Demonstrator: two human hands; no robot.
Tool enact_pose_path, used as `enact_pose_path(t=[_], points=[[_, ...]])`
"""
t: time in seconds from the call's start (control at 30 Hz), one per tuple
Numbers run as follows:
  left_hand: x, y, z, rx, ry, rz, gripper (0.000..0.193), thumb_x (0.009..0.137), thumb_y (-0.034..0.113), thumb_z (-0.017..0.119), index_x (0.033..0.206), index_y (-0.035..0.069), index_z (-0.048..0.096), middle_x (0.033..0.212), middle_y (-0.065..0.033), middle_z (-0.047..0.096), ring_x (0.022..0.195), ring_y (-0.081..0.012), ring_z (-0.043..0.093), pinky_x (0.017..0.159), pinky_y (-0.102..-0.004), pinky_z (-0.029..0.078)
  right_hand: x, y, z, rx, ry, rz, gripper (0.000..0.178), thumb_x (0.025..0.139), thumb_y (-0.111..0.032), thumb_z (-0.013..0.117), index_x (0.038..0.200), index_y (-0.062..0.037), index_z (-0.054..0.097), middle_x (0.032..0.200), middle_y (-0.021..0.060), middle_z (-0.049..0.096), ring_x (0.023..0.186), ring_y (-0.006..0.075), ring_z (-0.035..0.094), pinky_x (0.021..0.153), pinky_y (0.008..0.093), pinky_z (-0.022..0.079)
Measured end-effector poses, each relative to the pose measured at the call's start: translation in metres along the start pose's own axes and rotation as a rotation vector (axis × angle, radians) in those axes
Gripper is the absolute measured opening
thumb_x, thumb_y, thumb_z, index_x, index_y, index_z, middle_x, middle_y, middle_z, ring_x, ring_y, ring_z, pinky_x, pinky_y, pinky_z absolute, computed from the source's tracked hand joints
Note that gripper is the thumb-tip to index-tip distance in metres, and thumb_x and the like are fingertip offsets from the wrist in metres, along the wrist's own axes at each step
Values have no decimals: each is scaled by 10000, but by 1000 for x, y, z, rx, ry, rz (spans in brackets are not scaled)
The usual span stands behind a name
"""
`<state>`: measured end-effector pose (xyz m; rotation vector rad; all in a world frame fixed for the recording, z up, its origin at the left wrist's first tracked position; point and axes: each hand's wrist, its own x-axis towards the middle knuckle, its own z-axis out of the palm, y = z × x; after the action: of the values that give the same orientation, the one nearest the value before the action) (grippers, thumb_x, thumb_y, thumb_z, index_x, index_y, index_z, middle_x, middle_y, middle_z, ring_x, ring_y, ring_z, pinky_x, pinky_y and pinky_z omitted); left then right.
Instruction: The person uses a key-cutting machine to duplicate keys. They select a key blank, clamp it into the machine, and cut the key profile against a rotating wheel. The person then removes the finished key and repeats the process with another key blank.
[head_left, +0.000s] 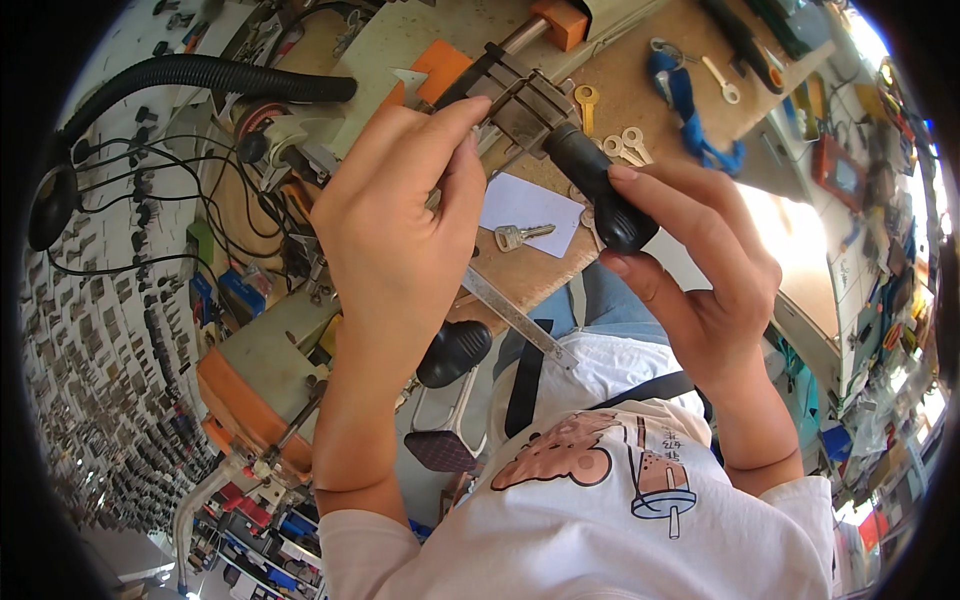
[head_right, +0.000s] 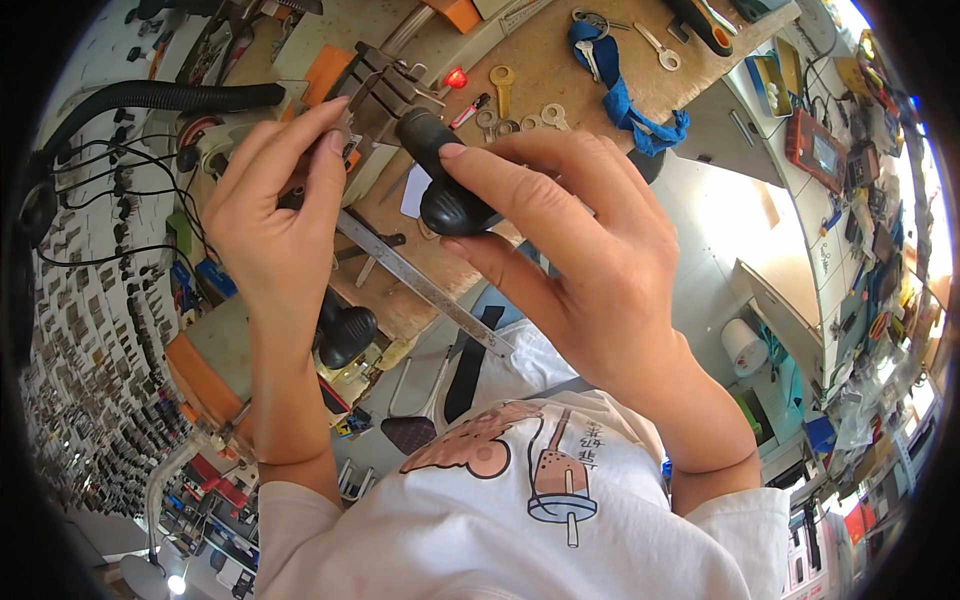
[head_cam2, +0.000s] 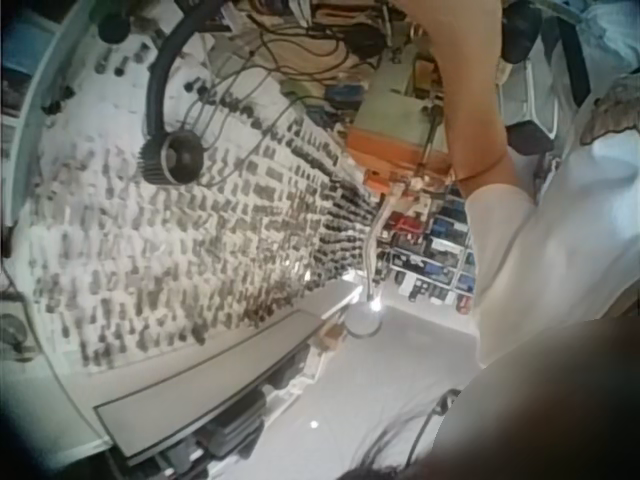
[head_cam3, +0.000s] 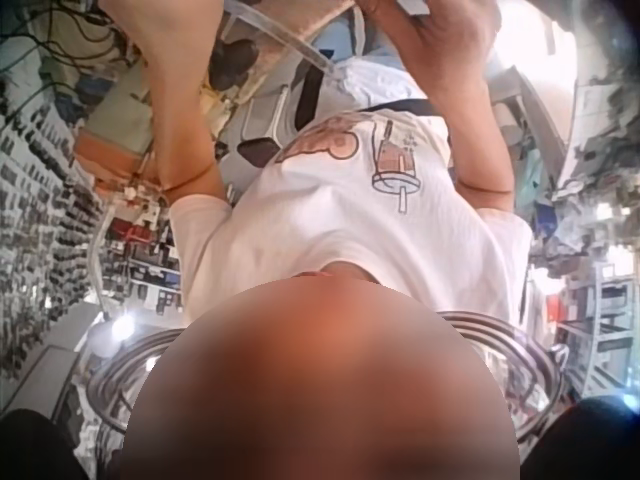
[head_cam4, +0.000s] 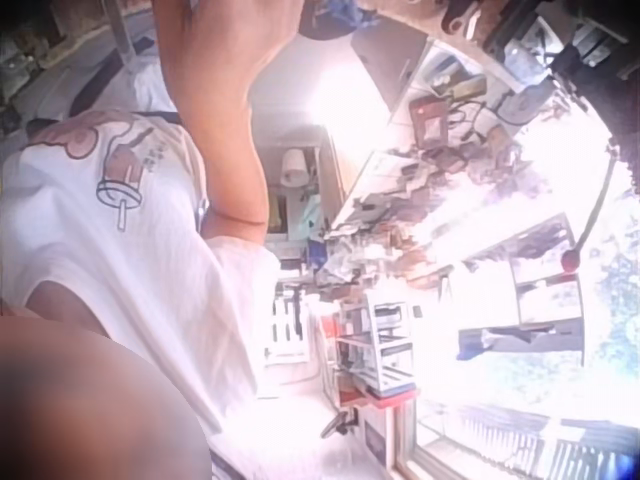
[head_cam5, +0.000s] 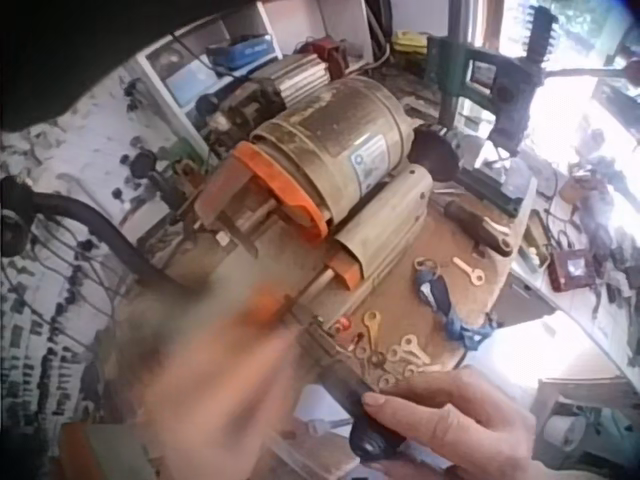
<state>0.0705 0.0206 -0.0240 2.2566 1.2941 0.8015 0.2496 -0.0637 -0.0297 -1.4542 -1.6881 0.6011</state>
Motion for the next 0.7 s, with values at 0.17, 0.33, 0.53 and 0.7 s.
enact_pose_path(t=[0.17,0.33,0.53,0.7], points=[[0,-4,5,-33,53,45,181,714,-61,608,885,-7,636,700,-73,549,556,-159,536,511,-247,421,-2,0,1,15,19,18,355,693,-43,703,1016,52,591,892,161,615,743,216,603,696,254,465],[0,-4,4,-39,51,37,184,711,-64,609,885,-7,635,698,-73,549,552,-158,533,509,-245,420,1,-6,2,122,14,138,302,766,-21,624,1048,67,562,857,157,619,731,193,608,659,234,461],[1,-2,5,-66,49,15,185,712,-71,605,882,-7,637,691,-76,547,547,-150,529,507,-243,418,5,1,20,1130,104,809,349,889,-203,398,1158,16,445,803,169,601,555,208,586,527,276,487],[0,-5,4,-66,49,25,186,709,-71,606,881,-7,637,688,-79,548,547,-154,530,507,-244,417,-1,7,24,544,173,340,310,887,-133,452,1161,10,441,874,123,600,692,175,575,631,248,463]])
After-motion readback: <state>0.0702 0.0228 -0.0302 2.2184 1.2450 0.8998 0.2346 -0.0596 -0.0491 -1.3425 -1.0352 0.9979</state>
